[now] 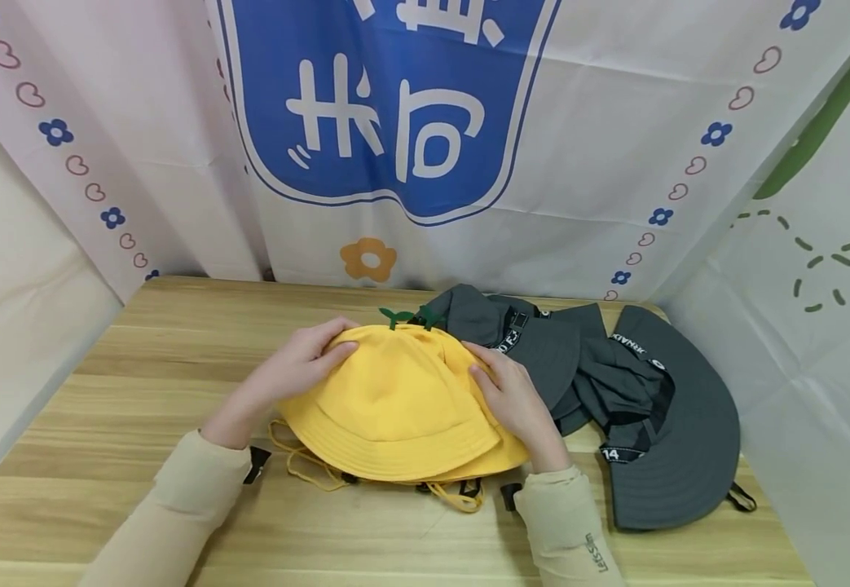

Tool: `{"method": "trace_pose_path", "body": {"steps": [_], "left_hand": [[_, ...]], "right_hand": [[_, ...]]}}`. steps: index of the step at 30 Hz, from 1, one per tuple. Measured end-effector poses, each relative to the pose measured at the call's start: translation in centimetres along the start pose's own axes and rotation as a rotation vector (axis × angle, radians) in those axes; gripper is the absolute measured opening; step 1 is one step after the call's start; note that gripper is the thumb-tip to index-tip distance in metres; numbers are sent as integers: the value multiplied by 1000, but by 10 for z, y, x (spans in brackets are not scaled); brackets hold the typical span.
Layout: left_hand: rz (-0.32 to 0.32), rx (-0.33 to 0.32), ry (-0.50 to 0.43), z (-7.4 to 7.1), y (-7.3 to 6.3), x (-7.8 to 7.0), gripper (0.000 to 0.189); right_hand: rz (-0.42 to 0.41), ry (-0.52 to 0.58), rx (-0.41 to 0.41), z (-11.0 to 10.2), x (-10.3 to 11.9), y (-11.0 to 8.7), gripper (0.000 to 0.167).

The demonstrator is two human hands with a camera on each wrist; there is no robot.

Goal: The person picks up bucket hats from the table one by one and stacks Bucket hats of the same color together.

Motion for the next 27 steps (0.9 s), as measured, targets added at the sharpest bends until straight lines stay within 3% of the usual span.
{"method": "trace_pose_path", "body": {"steps": [4, 12, 19, 27], "left_hand": [[-50, 24, 44, 12, 7, -8, 24], [-103, 7, 80, 26, 16, -14, 26], [-104, 0, 56, 32, 19, -13, 27], [-86, 32, 19, 29, 15, 1, 45]], "right_hand": [[18, 16, 2, -1, 0, 0, 44], [52, 33, 68, 0, -2, -5, 52], [50, -33, 103, 2, 1, -6, 70], [39, -23, 97, 2, 3, -6, 70]]}}
Point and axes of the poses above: each hand's wrist, its own y-axis towards the middle knuckle, its own z-axis out of the palm, x = y × z, the point moved 8 cm from there along y, towards the middle knuckle, and after that the axes turned 8 degrees about y, right-handed, at the moved point
